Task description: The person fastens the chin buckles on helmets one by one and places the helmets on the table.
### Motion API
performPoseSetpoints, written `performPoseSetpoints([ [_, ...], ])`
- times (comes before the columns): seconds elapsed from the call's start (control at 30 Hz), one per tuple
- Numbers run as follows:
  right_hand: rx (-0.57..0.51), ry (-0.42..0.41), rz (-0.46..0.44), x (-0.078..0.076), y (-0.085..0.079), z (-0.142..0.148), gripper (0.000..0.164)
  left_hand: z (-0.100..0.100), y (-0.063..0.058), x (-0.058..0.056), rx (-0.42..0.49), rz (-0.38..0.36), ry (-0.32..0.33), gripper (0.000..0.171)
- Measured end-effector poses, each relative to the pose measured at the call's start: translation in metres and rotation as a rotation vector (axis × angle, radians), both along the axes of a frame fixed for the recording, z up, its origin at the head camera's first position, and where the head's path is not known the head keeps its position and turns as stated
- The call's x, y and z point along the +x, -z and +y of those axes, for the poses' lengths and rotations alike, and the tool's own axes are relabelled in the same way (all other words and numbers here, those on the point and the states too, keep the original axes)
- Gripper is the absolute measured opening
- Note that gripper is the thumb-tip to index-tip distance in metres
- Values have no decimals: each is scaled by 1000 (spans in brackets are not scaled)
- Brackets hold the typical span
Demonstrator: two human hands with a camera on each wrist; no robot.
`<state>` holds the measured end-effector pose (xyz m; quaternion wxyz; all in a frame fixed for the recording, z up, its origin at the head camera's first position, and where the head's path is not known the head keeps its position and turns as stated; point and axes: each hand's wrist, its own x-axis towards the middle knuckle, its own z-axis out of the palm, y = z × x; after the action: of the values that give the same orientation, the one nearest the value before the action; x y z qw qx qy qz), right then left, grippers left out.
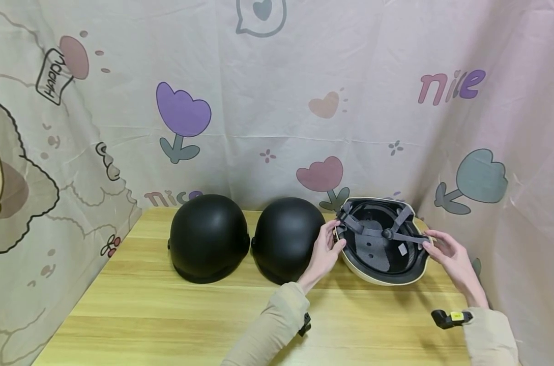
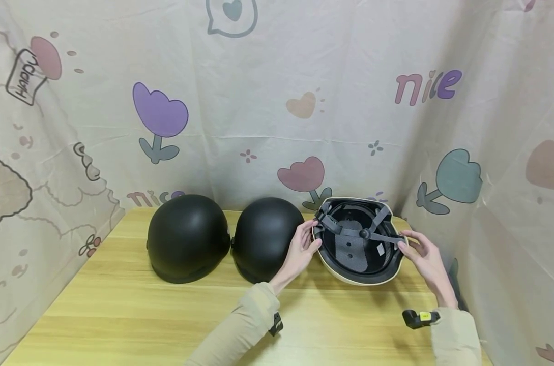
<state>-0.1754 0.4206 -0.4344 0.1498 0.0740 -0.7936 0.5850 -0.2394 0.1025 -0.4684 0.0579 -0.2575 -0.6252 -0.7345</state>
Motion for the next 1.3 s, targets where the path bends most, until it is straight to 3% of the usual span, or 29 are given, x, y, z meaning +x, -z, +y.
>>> performPoseSetpoints([
  [0.1,161,77,44,-2,-6,-1,35,0,2,0,-12,31,-14,48],
  [0.23,283,108,87,-6,-19,-5,36,1,2,-2,-16,-30,-7,48],
  [0.5,394,-37,43,-18,-52,-15,42,2,0,-3,-48,-108,-8,47],
  [0.9,615,-230,-156,-51,-97,-44,47,0,1,-1,-46,-109,-2,47],
  [1.13,664,-377,-231,-75,-104,-66,41,0,0,0,-29,-106,11,47],
  [1.3,647,-430,-262,-89,-103,-77,40,-1,1,-1,-24,-93,15,46],
])
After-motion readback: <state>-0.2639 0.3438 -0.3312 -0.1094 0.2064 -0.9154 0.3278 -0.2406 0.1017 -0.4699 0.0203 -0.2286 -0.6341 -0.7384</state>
